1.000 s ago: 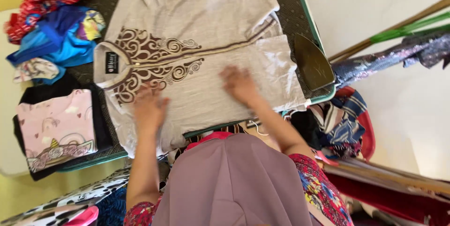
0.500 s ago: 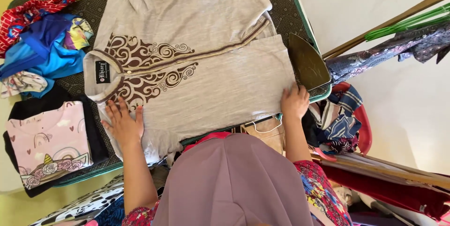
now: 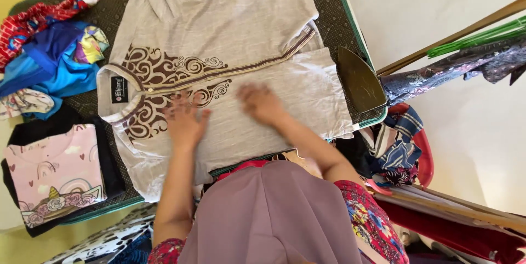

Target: Ironing a shirt on an ironing board and then folding it neatly

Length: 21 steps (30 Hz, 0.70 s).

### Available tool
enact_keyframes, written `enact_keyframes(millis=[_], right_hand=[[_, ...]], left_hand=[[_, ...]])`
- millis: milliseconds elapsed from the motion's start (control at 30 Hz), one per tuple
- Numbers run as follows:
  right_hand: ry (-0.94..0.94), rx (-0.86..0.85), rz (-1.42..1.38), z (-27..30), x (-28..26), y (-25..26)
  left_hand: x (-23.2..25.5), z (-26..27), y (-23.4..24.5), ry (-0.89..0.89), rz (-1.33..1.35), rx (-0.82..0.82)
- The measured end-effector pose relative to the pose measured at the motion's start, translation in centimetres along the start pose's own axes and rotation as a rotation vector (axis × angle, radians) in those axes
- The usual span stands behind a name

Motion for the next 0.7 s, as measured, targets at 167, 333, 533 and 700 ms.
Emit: enact_keyframes(millis=[167,333,533,700], right_hand=[[-0.266,-0.029,0.262,2.3,13.3,7.5],[-0.505,0.072,0.316,2.5,25.5,9.2],[-0.491,0.416,0.778,-2.1,29.7,13.0],[-0.769,-0.162,0.684,-5.0,29.5,12.5]], left_hand=[[-8.0,0.6,3.0,0.151,-0.054,0.153],[-10.9,1.0,2.2,0.314,-0.010,0.146],[-11.5,1.3,1.6,0.328,0.001,0.158],[-11.7,1.0,1.1,0.368,-0.023,0.129]])
Point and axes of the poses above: each hand's wrist, its own z-axis away from the middle knuckle, its own y-axis out of the back of the hand, x = y × z, the point moved 9 cm from there along -z, towards the middle knuckle, and after that the axes turned 2 degrees about -z, right-handed, at the moved point
